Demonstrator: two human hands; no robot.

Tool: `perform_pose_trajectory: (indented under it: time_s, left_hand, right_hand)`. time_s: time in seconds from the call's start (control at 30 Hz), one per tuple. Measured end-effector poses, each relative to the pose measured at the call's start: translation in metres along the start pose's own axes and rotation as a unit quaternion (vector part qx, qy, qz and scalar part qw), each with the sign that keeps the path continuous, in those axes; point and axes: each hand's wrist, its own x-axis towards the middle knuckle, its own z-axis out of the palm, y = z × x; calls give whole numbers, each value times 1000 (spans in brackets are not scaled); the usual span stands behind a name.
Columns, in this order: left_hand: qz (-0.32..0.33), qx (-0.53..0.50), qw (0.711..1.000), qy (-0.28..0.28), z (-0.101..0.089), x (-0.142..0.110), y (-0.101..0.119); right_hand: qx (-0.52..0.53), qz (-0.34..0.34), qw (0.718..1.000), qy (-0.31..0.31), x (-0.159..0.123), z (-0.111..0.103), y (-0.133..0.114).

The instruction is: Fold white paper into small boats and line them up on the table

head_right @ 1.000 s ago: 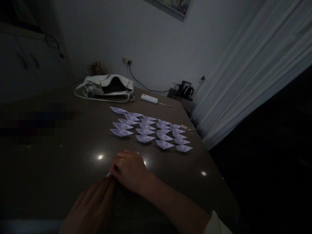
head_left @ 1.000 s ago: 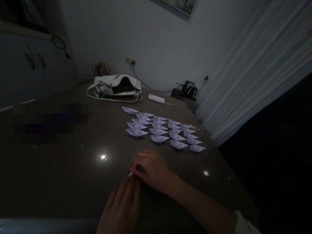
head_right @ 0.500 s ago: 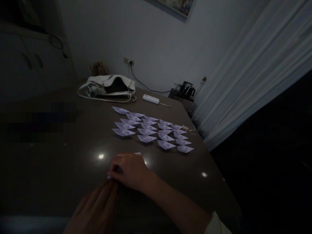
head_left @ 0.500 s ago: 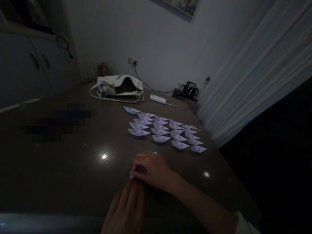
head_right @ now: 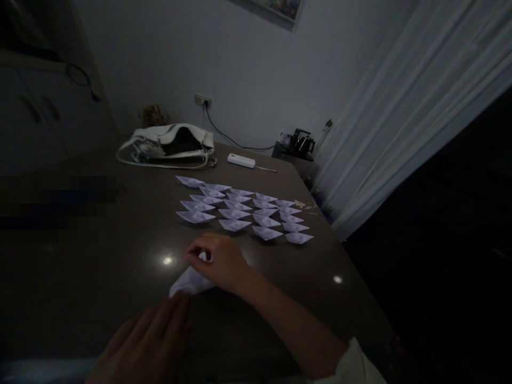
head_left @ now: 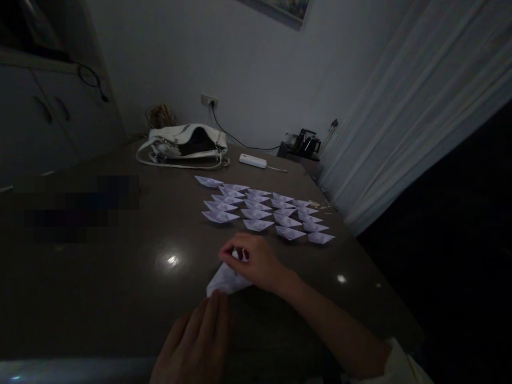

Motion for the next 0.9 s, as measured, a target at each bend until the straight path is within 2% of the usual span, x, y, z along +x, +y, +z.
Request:
perform_pose_trajectory:
  time_s: [0.07, 0.13, 0.2, 0.27, 0.4, 0.5, 0.6, 0.8, 0.9]
  left_hand:
    - [8, -24, 998, -49, -11, 11, -7]
    - [7, -62, 991, -120, -24, 27, -16]
    - [18, -95, 981, -167, -39, 47, -25]
    - [-21, -127, 973, -190, -55, 69, -34]
    - [-59, -154, 971, -172, -79, 110, -47]
    - [-52, -135, 978, -152, -85, 134, -52]
    - [-53, -96, 981, -157, -88, 152, -51]
    - [53, -120, 971, -199, -100, 177, -46]
    - [93, -132, 970, -184, -94, 177, -54]
  right_hand:
    - [-48, 51, 997, 27, 1, -10, 9]
    - [-102, 128, 986, 21, 0, -17, 18]
    - [-109, 152, 982, 10, -2, -20, 27]
    - [-111, 161, 981, 2, -4, -20, 31]
    - [-115, 168, 979, -19, -9, -19, 28]
    - [-127, 161, 978, -48, -13, -21, 19]
    - [-119, 164, 977, -66, -17, -23, 13]
    - [-91, 162, 979, -79, -17, -15, 14]
    - [-106, 173, 976, -73, -15, -15, 10]
